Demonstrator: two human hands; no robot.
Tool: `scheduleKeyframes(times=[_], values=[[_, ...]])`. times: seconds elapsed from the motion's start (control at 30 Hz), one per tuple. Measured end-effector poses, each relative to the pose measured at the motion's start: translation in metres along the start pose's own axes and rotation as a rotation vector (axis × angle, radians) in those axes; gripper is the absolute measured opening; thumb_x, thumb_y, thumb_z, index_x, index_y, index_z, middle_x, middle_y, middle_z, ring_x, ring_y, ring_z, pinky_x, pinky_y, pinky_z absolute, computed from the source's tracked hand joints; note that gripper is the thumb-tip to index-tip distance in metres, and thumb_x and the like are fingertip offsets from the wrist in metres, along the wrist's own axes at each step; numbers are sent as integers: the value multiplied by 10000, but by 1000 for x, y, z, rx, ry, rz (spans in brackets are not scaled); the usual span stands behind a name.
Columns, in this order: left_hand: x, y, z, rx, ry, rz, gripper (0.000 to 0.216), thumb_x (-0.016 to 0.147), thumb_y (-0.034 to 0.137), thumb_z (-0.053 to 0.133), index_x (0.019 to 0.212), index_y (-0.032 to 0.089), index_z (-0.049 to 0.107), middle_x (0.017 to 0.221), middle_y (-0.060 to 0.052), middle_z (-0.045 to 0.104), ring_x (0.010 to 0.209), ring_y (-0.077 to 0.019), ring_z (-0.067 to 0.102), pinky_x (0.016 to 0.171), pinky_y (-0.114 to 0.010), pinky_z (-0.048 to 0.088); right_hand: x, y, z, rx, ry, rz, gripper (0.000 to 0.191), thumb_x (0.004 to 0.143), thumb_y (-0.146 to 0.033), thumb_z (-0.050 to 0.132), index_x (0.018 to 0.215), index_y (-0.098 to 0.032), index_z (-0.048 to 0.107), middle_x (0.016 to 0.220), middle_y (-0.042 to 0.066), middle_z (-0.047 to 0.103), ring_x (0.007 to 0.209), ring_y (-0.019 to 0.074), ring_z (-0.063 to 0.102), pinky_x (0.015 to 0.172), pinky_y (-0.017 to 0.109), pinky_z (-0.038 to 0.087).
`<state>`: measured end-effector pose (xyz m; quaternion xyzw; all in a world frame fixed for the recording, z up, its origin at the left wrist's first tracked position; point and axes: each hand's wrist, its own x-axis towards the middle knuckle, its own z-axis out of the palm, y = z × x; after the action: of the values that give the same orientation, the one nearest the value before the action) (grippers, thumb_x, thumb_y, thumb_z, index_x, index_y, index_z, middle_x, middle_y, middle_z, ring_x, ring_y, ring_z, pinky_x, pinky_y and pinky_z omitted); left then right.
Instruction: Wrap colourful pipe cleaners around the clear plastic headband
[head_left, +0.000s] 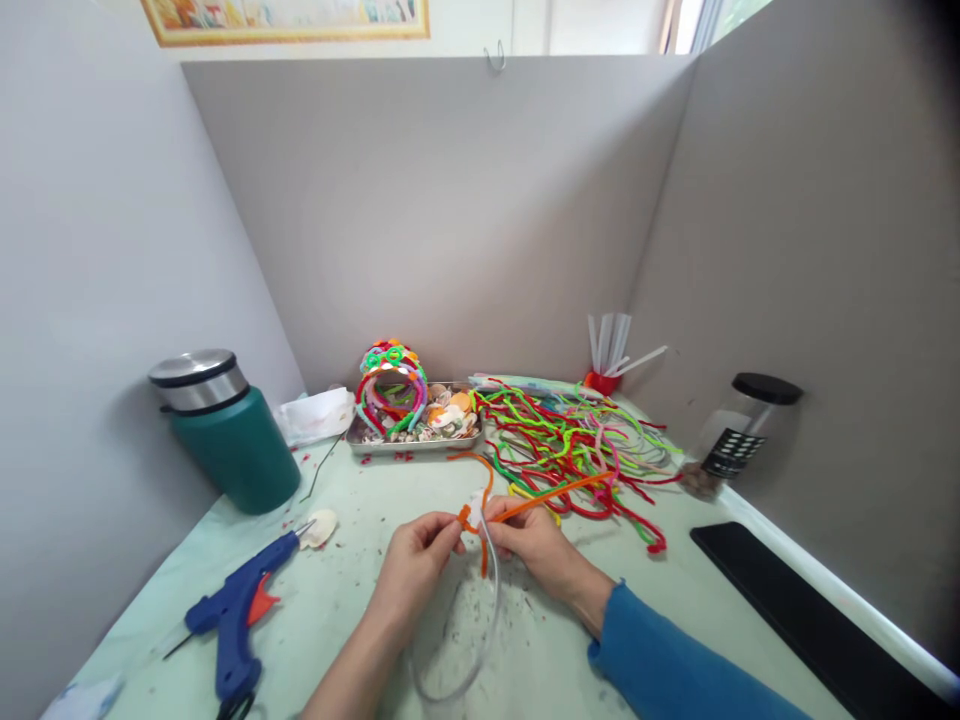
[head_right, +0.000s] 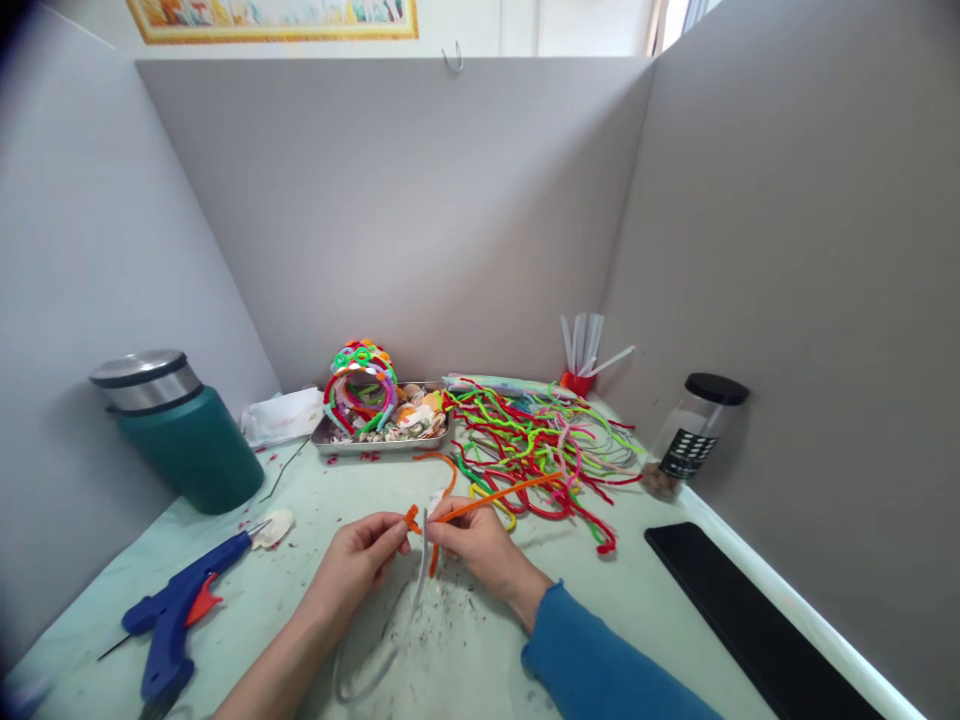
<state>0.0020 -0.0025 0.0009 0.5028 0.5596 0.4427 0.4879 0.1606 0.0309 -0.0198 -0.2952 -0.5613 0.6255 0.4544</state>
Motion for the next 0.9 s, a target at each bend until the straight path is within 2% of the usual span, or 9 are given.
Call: scheduleKeyframes(times=[0.17, 0.33, 0.43, 0.5, 0.63, 0.73, 0.9], values=[[0, -1, -1, -110, -28, -25, 380, 629, 484, 638, 730, 118, 623, 531, 45, 482, 386, -30, 248, 380, -184, 168, 1, -2, 4, 9, 23, 8, 208, 667, -320, 691, 651, -149, 573, 581, -44, 434, 502, 72, 353, 470, 208, 254], [2, -3, 0, -103, -19, -61, 364, 646, 479, 609, 736, 126, 614, 420, 88, 348, 346, -37, 232, 357, -182, 160, 0, 0, 5, -124, 32, -81, 132, 682, -282, 675, 657, -160, 629, 640, -15, 484, 587, 107, 436, 533, 231, 332], [3, -5, 0, -23, 0, -42, 340, 683, 440, 577, 801, 126, 635, 500, 57, 465, 355, -37, 270, 358, -177, 182, 0, 2, 5, -220, 13, -159, 94, 721, -260, 638, 723, -181, 689, 700, 20, 551, 703, 153, 498, 632, 267, 384], [3, -6, 0, 72, 13, 28, 308, 718, 392, 547, 833, 132, 663, 559, 27, 539, 392, -56, 354, 387, -181, 252, 1, 3, 4, -235, 12, -174, 97, 728, -255, 632, 747, -192, 705, 704, 25, 569, 734, 166, 514, 675, 285, 398], [-1, -6, 0, 332, 61, 242, 258, 765, 293, 499, 855, 168, 706, 701, -36, 664, 640, -149, 562, 609, -228, 408, 2, 5, 4, -204, -8, -138, 107, 721, -270, 639, 739, -194, 712, 667, 12, 564, 673, 149, 507, 634, 274, 401], [-2, -5, 0, 434, 96, 334, 257, 767, 259, 492, 888, 194, 709, 806, -57, 687, 716, -170, 585, 680, -247, 419, 2, 6, 4, -176, -20, -96, 124, 716, -284, 639, 722, -180, 708, 632, 1, 544, 600, 125, 476, 560, 250, 380], [-3, -6, 1, 523, 103, 339, 269, 759, 265, 502, 925, 214, 707, 751, -48, 679, 675, -157, 580, 643, -229, 412, 0, 4, 4, -163, 8, -86, 123, 703, -276, 651, 681, -161, 692, 579, -18, 492, 566, 102, 447, 529, 225, 358]])
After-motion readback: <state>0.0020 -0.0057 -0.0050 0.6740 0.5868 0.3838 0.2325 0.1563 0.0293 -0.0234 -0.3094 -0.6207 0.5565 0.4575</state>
